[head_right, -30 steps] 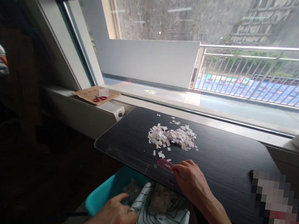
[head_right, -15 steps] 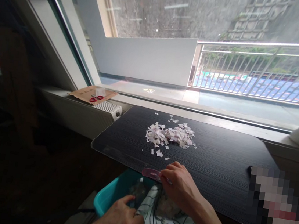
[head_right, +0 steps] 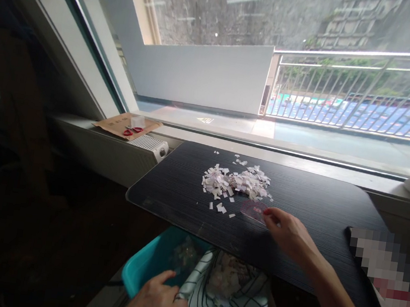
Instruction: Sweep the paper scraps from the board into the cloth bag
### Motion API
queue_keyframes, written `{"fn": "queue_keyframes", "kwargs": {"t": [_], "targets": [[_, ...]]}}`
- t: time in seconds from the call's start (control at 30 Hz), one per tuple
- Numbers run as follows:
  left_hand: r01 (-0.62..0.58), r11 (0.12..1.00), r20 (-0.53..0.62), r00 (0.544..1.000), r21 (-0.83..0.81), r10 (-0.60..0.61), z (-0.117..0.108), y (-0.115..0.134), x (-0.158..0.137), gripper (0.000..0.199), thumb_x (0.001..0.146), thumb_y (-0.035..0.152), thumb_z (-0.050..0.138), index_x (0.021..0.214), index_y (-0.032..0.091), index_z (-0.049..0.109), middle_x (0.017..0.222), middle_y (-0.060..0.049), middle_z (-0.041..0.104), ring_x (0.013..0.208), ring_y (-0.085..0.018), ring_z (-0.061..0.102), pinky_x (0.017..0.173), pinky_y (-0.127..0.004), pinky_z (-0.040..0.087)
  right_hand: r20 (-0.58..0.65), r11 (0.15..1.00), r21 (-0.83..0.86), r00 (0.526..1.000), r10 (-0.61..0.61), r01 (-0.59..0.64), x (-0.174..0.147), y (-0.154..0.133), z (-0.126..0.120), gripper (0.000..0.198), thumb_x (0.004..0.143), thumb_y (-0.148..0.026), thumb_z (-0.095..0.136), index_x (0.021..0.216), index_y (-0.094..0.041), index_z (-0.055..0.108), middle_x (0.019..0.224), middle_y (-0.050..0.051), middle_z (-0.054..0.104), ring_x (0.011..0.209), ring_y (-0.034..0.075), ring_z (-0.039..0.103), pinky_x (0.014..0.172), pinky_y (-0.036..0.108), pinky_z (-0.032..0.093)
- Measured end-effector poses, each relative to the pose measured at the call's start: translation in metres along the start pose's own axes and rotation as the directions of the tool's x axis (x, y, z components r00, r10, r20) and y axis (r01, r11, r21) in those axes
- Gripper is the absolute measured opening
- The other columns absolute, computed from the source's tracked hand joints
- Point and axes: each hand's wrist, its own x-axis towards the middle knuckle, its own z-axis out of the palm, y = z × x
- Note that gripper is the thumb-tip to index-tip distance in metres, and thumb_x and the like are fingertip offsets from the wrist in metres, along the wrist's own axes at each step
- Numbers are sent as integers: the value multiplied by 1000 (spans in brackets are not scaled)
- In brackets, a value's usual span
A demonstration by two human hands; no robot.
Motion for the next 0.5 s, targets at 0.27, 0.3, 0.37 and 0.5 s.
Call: {"fn": "queue_keyframes", "kwargs": {"t": [0.27, 0.3, 0.37, 0.5], "targets": [[139, 979, 35, 990, -150, -135, -21, 17, -2, 22, 70, 19, 66, 92, 17, 62, 88, -8, 69, 84, -23, 66, 103, -40, 35, -97, 974, -215, 994, 57, -77, 1, 31, -1, 41, 86, -39, 46, 113, -19, 70, 101, 11, 75, 95, 30, 68, 74, 37, 50], [143, 978, 38, 990, -155, -138, -22, 19, -4, 21, 71, 20, 65, 92, 17, 63, 88, -8, 69, 84, -23, 66, 102, -40, 36, -115, 971, -229, 992, 44, -70, -2, 33, -2, 42, 86, -39, 46, 114, -18, 70, 106, 13, 73, 101, 32, 66, 77, 38, 49], [149, 977, 44, 989, -154, -144, -22, 23, -8, 19, 72, 19, 64, 91, 18, 63, 87, -8, 69, 84, -24, 67, 99, -39, 39, -142, 969, -234, 989, 42, -75, -11, 40, -4, 43, 85, -38, 46, 115, -17, 69, 113, 14, 70, 104, 33, 64, 82, 40, 48], [147, 985, 59, 988, -95, -142, -18, 30, -18, 16, 74, 16, 64, 90, 16, 64, 87, -10, 70, 83, -25, 68, 99, -41, 40, -135, 975, -209, 990, 43, -71, -29, 54, -3, 39, 83, -39, 48, 108, -19, 71, 106, 10, 72, 91, 27, 68, 78, 38, 50]]}}
